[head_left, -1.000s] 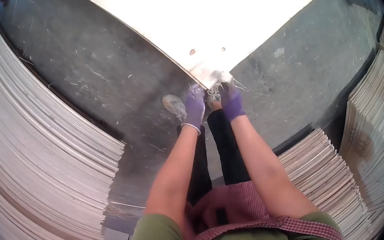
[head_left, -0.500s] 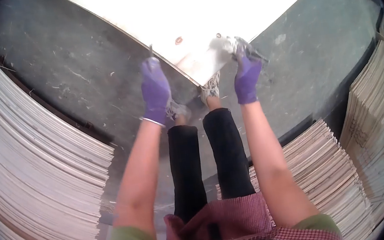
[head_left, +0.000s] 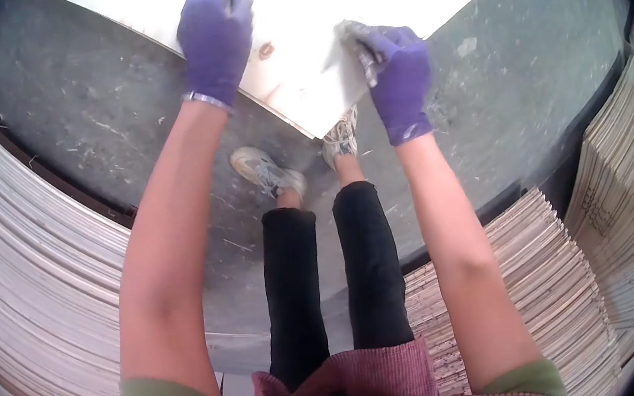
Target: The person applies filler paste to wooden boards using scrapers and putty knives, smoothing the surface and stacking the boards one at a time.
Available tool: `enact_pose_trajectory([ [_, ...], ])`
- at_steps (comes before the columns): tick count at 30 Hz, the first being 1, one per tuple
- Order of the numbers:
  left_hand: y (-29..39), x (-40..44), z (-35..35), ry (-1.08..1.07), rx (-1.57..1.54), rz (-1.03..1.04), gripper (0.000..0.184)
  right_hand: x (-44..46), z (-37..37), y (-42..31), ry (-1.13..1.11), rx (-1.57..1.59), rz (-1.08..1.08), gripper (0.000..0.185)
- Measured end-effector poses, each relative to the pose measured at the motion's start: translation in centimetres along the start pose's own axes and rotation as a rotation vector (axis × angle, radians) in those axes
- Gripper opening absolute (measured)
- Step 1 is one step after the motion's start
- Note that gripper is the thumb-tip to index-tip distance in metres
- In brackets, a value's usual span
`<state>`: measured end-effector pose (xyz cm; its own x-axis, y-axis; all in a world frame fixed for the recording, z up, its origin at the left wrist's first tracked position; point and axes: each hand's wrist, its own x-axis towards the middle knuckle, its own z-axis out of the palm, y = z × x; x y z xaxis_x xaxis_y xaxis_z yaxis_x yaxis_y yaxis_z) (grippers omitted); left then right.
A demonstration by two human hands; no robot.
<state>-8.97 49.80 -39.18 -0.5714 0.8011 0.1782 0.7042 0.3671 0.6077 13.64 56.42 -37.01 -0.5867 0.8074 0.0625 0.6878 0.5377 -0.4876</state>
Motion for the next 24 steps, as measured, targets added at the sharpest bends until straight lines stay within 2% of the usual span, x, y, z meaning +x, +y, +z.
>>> enact_pose_trajectory([
  [1, 0.9, 0.9, 1.1, -0.006, -0.005, -0.004, 0.015, -1.0, 0.0, -0.8, -0.005, -0.005, 0.004, 0.023],
  [3, 3.3, 3.3, 3.6, 0.216, -0.065, 0.427, 0.010, -4.0, -0.6, -2.1, -0.125, 0.236, 0.025, 0.020],
  [5, 5.0, 5.6, 4.4, -0.067, -0.042, 0.327, 0.012, -7.3, -1.3, -2.5, -0.329, 0.659, 0.369, 0.014],
  [7, 5.1, 7.1, 6.6, -0.123, 0.012, 0.524, 0.012, -12.6, -1.5, -1.0, -0.353, 0.706, 0.443, 0.015],
  [9, 6.3, 6.6, 7.0, -0.265, 0.068, 0.635, 0.014, -15.5, -1.7, -1.0, -0.383, 0.759, 0.517, 0.018],
  [11, 6.2, 3.9, 6.0, -0.527, -0.196, 0.440, 0.019, -16.8, -1.7, -0.9, -0.196, 0.917, 0.793, 0.021],
  [12, 4.9, 2.9, 6.5, -0.307, -0.048, 0.819, 0.021, -17.5, -2.0, -0.2, -0.208, 0.909, 0.746, 0.022],
  [15, 3.1, -3.3, 1.7, -0.539, 0.023, 0.831, 0.009, -18.3, -2.5, 1.4, -0.260, 0.817, 0.779, 0.028],
  [17, 0.7, -8.5, -1.8, -0.869, 0.008, 0.811, 0.007, -17.2, -2.9, 1.1, -0.250, 0.855, 0.838, 0.033],
  [18, -0.6, -11.1, -4.2, -1.117, 0.067, 0.845, 0.008, -16.8, -2.8, 1.1, -0.115, 1.123, 0.994, 0.034],
  [19, -5.0, -16.9, -6.2, -1.022, -0.186, 0.657, 0.010, -16.3, -2.7, 1.0, -0.053, 1.266, 1.058, 0.034],
  [20, -6.2, -20.1, -9.1, -1.381, 0.035, 0.498, 0.012, -15.9, -2.6, 0.9, 0.019, 1.406, 1.123, 0.035],
  [21, -5.9, -22.6, -11.8, -1.331, 0.063, 0.335, 0.013, -15.5, -2.3, 0.6, -0.167, 1.061, 0.997, 0.035],
  [23, -3.9, -25.0, -15.5, -1.170, -0.008, -0.037, 0.016, -15.4, -1.5, 0.1, -0.318, 0.736, 0.819, 0.036],
  [24, -1.9, -25.5, -16.4, -1.044, -0.096, -0.244, 0.017, -16.1, -1.1, 0.0, -0.461, 0.252, 0.421, 0.036],
])
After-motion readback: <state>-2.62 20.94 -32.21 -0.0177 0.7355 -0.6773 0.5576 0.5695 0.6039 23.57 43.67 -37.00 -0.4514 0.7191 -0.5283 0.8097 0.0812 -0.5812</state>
